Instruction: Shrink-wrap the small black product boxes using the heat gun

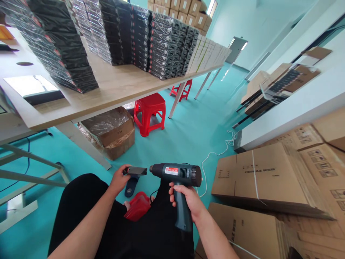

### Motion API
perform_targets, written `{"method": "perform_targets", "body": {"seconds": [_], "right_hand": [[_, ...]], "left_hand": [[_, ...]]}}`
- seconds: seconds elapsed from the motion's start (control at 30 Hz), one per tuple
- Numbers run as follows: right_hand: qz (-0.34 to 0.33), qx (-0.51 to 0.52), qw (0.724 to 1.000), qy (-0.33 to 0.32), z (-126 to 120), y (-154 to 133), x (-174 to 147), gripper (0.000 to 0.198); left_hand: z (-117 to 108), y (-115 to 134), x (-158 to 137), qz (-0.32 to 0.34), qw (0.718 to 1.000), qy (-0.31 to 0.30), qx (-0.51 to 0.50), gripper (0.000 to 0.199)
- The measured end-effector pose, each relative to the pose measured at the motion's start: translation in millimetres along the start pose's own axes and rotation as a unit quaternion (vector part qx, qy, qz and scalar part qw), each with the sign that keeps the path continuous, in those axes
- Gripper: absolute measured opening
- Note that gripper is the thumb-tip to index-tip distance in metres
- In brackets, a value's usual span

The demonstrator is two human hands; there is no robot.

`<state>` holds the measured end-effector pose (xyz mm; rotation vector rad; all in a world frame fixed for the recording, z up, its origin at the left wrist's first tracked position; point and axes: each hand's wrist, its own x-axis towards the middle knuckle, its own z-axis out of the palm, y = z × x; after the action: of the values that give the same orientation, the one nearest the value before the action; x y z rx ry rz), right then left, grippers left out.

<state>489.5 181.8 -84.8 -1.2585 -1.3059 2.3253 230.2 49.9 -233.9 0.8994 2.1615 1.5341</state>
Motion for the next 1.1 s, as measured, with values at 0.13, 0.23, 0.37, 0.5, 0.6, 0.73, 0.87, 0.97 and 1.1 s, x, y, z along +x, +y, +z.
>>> {"method": "perform_targets", "body": {"seconds": [0.13,0.23,0.37,0.5,0.6,0.73,0.87,0.97,1.1], "right_hand": [[0.002,-0.034,0.999,-0.016,7,0,-4,0.028],[0.003,-0.059,0.996,-0.066,19,3,-10,0.030],[-0.009,-0.093,0.991,-0.092,37,5,-13,0.029],[-0.025,-0.124,0.988,-0.091,44,5,-12,0.027],[-0.027,-0.143,0.985,-0.091,45,4,-11,0.026],[-0.034,-0.147,0.989,-0.004,32,3,-3,0.030],[-0.010,-0.142,0.990,0.015,12,-2,-2,0.033],[0.019,-0.130,0.989,-0.067,16,-4,-12,0.032],[-0.011,-0.088,0.989,-0.121,43,-2,-14,0.031]], "left_hand": [[1,2,0,0.040,0.998,-0.019,0.044,0.036],[3,2,0,0.068,0.994,-0.030,0.086,0.039],[3,3,-2,0.090,0.987,-0.042,0.129,0.041],[2,4,-3,0.094,0.984,-0.047,0.144,0.043],[2,4,-3,0.085,0.985,-0.040,0.146,0.044],[2,4,-3,0.076,0.988,-0.035,0.133,0.045],[2,3,-2,0.074,0.992,-0.029,0.093,0.045],[5,2,0,0.069,0.995,-0.031,0.064,0.042],[7,4,0,0.058,0.996,-0.052,0.049,0.039]]}}
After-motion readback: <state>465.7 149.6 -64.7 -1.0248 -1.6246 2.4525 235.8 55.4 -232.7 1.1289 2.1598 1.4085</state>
